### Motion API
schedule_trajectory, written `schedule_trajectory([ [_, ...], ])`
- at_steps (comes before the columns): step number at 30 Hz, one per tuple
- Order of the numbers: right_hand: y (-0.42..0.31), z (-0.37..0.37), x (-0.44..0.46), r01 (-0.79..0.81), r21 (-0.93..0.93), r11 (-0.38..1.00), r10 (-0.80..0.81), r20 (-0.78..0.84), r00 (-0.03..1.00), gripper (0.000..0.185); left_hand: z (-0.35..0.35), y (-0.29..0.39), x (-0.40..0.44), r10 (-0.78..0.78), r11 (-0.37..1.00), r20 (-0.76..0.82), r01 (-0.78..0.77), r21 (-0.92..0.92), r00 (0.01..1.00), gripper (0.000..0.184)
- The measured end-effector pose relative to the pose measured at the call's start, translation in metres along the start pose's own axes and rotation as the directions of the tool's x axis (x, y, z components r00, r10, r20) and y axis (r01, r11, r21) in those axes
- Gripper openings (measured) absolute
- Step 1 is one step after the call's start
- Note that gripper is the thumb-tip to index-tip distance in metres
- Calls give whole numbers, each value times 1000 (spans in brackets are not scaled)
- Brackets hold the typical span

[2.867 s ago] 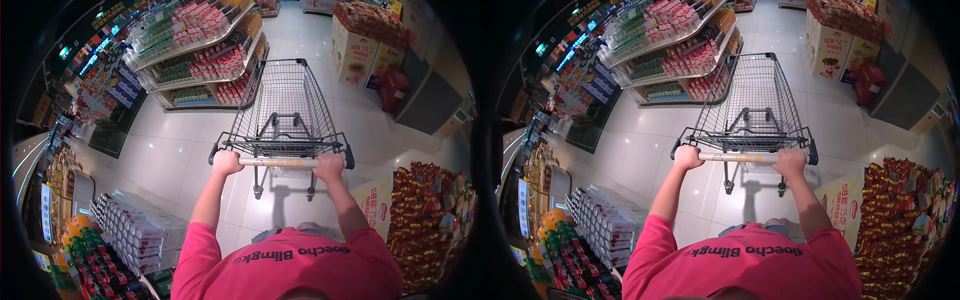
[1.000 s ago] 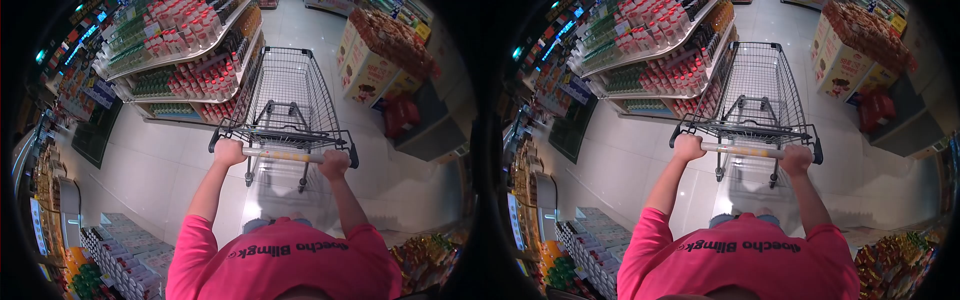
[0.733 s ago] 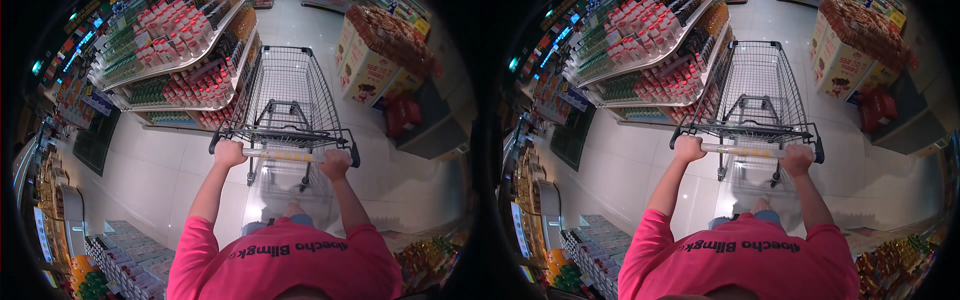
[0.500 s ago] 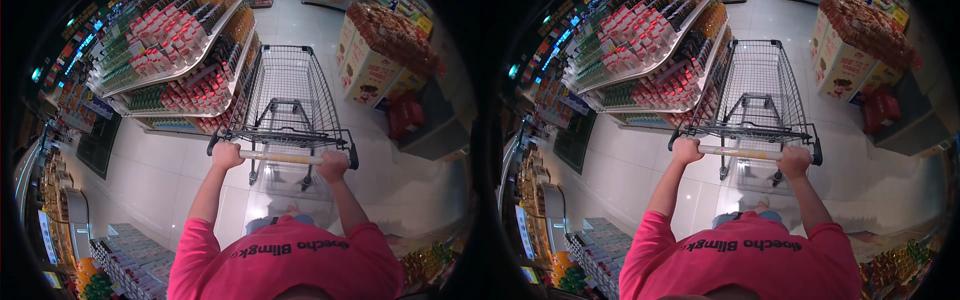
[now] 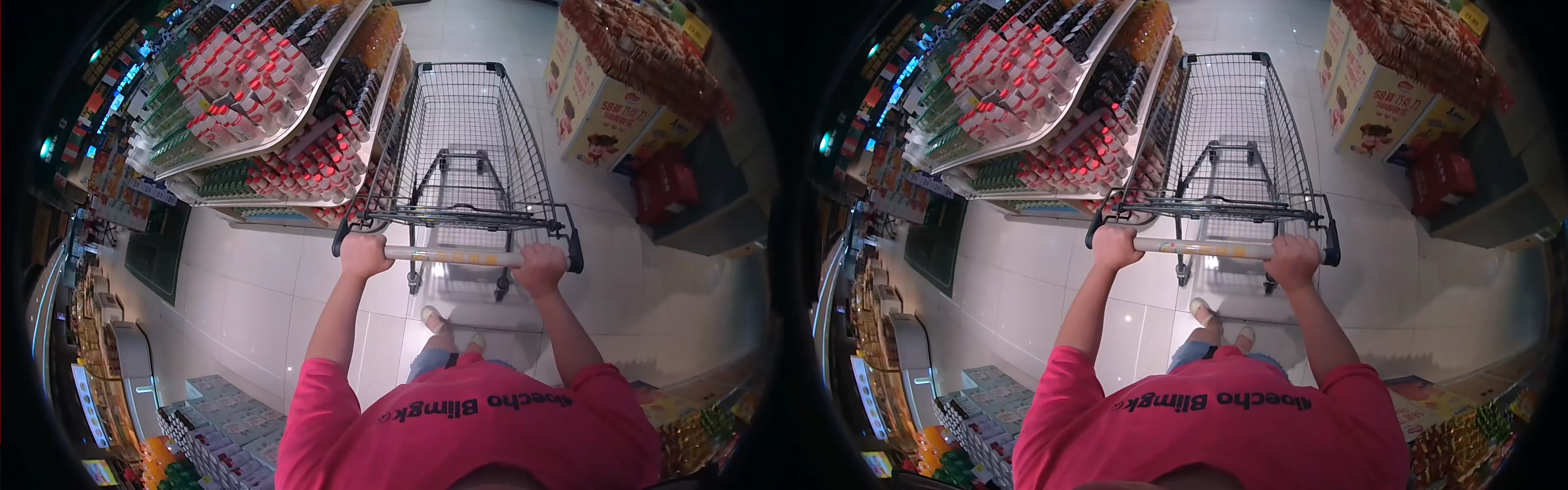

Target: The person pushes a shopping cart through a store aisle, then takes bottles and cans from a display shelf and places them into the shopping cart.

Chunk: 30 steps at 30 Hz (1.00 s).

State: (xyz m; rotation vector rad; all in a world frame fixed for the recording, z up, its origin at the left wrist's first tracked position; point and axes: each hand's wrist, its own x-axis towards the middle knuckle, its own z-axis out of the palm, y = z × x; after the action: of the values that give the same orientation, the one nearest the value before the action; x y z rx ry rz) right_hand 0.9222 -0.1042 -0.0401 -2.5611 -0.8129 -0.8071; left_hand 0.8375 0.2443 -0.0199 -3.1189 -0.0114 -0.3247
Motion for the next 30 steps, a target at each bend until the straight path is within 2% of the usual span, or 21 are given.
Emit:
schedule_trajectory([
  [2,4,5,6,0,-4,1000,0,-13,1000,20,0,-2,10,5,1000,2,-5,2,1000,19],
  [5,11,21,23,-8,-26,1000,8,-8,1000,21,8,-12,30,31,999,-79,-32,-11,996,20],
  [9,13,27,36,-9,-27,1000,10,9,1000,23,16,-20,44,47,997,-83,-52,-57,995,20],
  [13,17,39,50,-15,-99,995,22,77,997,25,25,-31,61,74,994,-52,-78,-71,996,20],
  [17,16,41,59,-53,-73,996,62,128,990,21,24,-35,70,51,996,18,-49,-79,999,18],
  [21,23,55,72,-48,-101,994,68,211,975,19,34,-47,86,64,989,-55,-71,-130,996,20],
  [24,27,53,82,-39,-139,990,84,335,939,18,31,-48,94,57,990,-60,-64,-123,997,19],
  [27,31,53,110,-92,-129,987,148,544,826,17,31,-53,109,51,992,-35,-55,-115,998,19],
  [28,35,53,119,-78,-153,985,159,637,754,24,33,-55,114,48,993,-27,-51,-111,998,19],
  [30,38,46,134,-115,-42,992,111,713,692,33,26,-56,121,29,992,27,-25,-123,999,20],
])
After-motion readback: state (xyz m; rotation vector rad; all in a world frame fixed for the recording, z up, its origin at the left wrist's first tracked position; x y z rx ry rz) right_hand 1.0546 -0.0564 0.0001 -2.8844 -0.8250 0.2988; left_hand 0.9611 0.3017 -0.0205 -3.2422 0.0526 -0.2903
